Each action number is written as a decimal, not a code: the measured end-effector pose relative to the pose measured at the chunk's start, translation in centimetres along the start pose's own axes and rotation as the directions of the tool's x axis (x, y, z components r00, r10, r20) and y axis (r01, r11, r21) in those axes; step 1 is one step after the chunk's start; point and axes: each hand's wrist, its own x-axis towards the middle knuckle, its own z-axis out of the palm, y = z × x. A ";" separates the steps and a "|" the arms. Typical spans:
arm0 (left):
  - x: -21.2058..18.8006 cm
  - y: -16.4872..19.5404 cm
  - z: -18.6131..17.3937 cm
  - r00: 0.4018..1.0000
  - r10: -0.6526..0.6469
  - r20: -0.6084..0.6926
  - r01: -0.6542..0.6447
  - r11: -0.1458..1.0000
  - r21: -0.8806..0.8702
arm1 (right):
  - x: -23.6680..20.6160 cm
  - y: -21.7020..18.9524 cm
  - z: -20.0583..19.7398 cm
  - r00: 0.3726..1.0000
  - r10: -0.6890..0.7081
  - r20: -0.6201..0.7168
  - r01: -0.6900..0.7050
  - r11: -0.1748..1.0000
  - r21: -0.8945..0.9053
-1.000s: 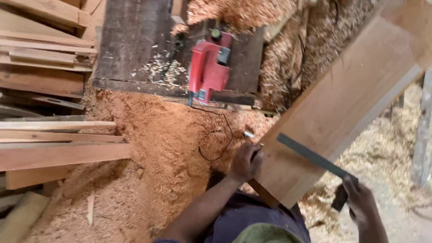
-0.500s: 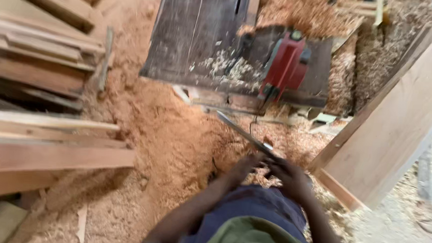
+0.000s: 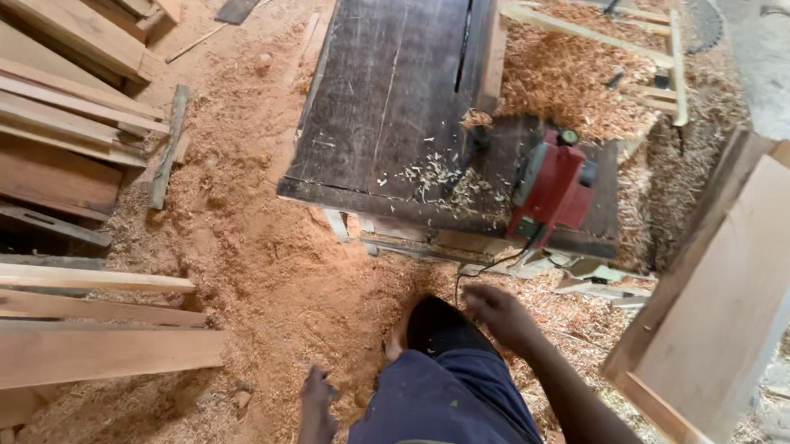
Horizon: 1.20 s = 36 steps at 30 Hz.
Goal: The person picks up a wooden board from the workbench, measures and marks it using a steel ruler and square, then saws the board with a hand saw while holding it steady. They set the saw down, pick up a hammer and wrench, and finally move the cut board aside on the bench.
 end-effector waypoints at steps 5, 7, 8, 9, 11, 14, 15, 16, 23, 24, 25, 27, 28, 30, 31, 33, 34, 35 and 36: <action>3.4 4.4 -6.5 0.939 -0.268 -0.216 0.261 0.964 -0.058 | 14.9 -6.7 -5.6 0.939 0.054 -0.340 0.015 0.980 0.197; 5.6 7.5 -6.3 0.924 -0.260 -0.280 0.262 0.965 -0.032 | 22.2 -9.7 -8.4 0.826 -0.067 -0.560 0.247 0.935 0.253; 7.1 9.5 -5.2 0.920 -0.229 -0.317 0.238 0.971 -0.010 | 25.9 -11.1 -9.4 0.698 -0.197 -0.689 0.453 0.866 0.212; 8.6 11.6 -3.5 0.917 -0.193 -0.349 0.210 0.978 0.011 | 29.3 -12.1 -11.1 0.639 -0.210 -0.740 0.320 0.948 0.007; 10.3 14.9 -1.8 0.907 -0.092 -0.411 0.138 0.987 0.084 | 35.3 -13.7 -13.7 0.645 -0.152 -0.749 0.087 0.988 -0.126; 11.7 19.8 1.0 0.881 0.186 -0.435 -0.053 0.953 0.300 | 40.4 -13.6 -16.5 0.737 -0.043 -0.675 -0.040 0.993 -0.107; 12.5 21.6 2.7 0.868 0.282 -0.409 -0.132 0.925 0.357 | 41.6 -13.4 -17.2 0.750 -0.066 -0.658 -0.040 0.989 -0.145; 13.1 23.4 4.5 0.844 0.373 -0.385 -0.204 0.888 0.413 | 42.4 -13.1 -17.5 0.772 -0.020 -0.635 -0.084 0.988 -0.133; 17.0 37.0 25.2 0.154 0.927 0.343 -0.819 -0.075 0.569 | 43.7 -11.1 -20.5 0.802 -0.037 -0.597 -0.066 0.987 -0.150; 16.8 37.6 28.0 0.146 0.913 0.382 -0.805 -0.116 0.582 | 42.8 -10.4 -22.2 0.863 0.069 -0.501 -0.111 0.992 -0.054; 16.7 37.9 30.5 0.117 0.896 0.429 -0.802 -0.170 0.573 | 42.0 -9.9 -24.0 0.789 -0.055 -0.611 0.065 0.998 -0.005; 16.7 37.8 35.5 0.210 0.878 0.431 -0.760 -0.130 0.637 | 39.5 -8.8 -27.8 0.679 -0.069 -0.731 0.083 0.996 -0.017; 16.6 37.7 36.3 0.271 0.868 0.416 -0.706 -0.114 0.699 | 37.5 -8.1 -28.4 0.724 0.039 -0.688 -0.078 0.997 -0.026; 16.8 37.4 37.5 0.328 0.835 0.442 -0.597 -0.179 0.782 | 34.1 -7.9 -25.7 0.861 0.259 -0.439 -0.322 0.944 -0.074; 17.0 37.3 37.9 0.334 0.833 0.441 -0.571 -0.193 0.798 | 34.2 -8.3 -23.2 0.987 0.159 0.027 -0.085 0.653 -0.753; 18.3 37.2 37.9 0.316 0.837 0.447 -0.601 -0.187 0.777 | 31.5 -8.6 -16.7 0.894 0.298 -0.333 -0.379 0.901 -0.211; 18.8 37.1 37.7 0.328 0.821 0.467 -0.604 -0.197 0.772 | 31.2 -8.6 -14.1 0.874 0.443 -0.200 -0.480 0.849 -0.219; 19.3 37.1 37.7 0.319 0.809 0.494 -0.621 -0.215 0.754 | 30.8 -8.5 -11.6 0.828 0.520 -0.209 -0.540 0.840 -0.048; 19.7 37.0 37.5 0.320 0.803 0.504 -0.621 -0.224 0.751 | 30.6 -8.2 -9.9 0.832 0.502 -0.237 -0.520 0.854 -0.016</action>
